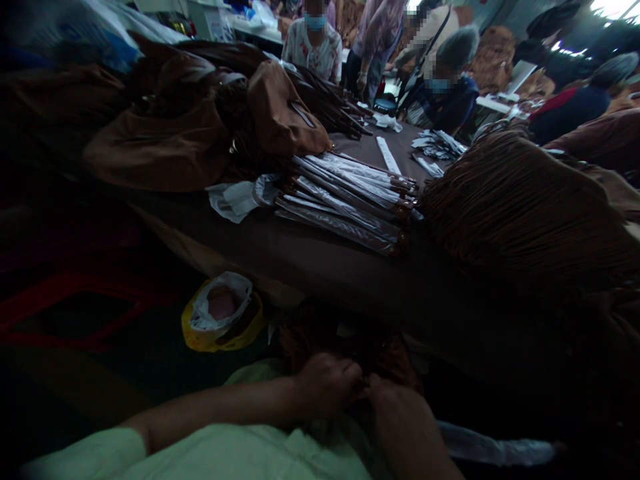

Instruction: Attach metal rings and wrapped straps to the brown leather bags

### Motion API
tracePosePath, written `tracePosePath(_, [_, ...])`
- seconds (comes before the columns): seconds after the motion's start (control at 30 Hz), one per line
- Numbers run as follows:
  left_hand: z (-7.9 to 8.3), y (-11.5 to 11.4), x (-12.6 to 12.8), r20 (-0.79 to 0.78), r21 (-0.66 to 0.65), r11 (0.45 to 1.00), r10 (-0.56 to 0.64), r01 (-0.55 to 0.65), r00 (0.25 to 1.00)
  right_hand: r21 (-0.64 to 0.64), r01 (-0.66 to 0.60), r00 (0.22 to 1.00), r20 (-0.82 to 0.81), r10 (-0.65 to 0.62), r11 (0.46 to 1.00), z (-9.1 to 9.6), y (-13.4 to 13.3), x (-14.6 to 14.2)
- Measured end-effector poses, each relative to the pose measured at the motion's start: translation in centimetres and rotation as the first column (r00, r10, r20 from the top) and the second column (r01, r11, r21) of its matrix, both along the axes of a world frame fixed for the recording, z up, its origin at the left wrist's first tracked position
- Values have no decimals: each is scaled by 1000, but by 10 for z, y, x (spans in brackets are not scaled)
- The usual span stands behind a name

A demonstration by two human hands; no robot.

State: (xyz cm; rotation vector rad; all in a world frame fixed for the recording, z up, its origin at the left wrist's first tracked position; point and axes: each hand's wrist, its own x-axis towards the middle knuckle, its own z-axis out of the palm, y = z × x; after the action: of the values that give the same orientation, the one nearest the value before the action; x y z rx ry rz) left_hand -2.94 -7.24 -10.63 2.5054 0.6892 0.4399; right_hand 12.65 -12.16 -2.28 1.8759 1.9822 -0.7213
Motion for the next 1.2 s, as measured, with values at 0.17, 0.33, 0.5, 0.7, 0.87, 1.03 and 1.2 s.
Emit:
tracePosePath(0.17, [-7,10,0,293,-14,991,-121,131,948,-427,96,567,-719,-403,899,-13,15,47])
tracePosePath(0.33, [-2,16,-8,287,-253,960,-44,120,957,-628,57,402,-697,-594,776,-38,18,42])
tracePosePath(0.5, [5,15,-16,176,-494,868,167,-59,970,-310,271,706,-580,-407,912,-34,15,14])
tracePosePath(0.7, [8,16,-12,189,-438,899,116,-22,975,-187,169,840,-487,-241,968,-6,19,19])
tracePosePath(0.87, [14,20,-8,16,-295,953,-71,73,997,-466,121,669,-614,-419,877,-3,37,42])
tracePosePath(1.03, [12,13,-5,-5,-158,982,-108,106,994,-675,-5,662,-555,-504,738,-9,67,50])
tracePosePath(1.2, [10,10,-6,32,-33,999,-1,3,999,-657,39,652,-555,-518,753,-19,75,55])
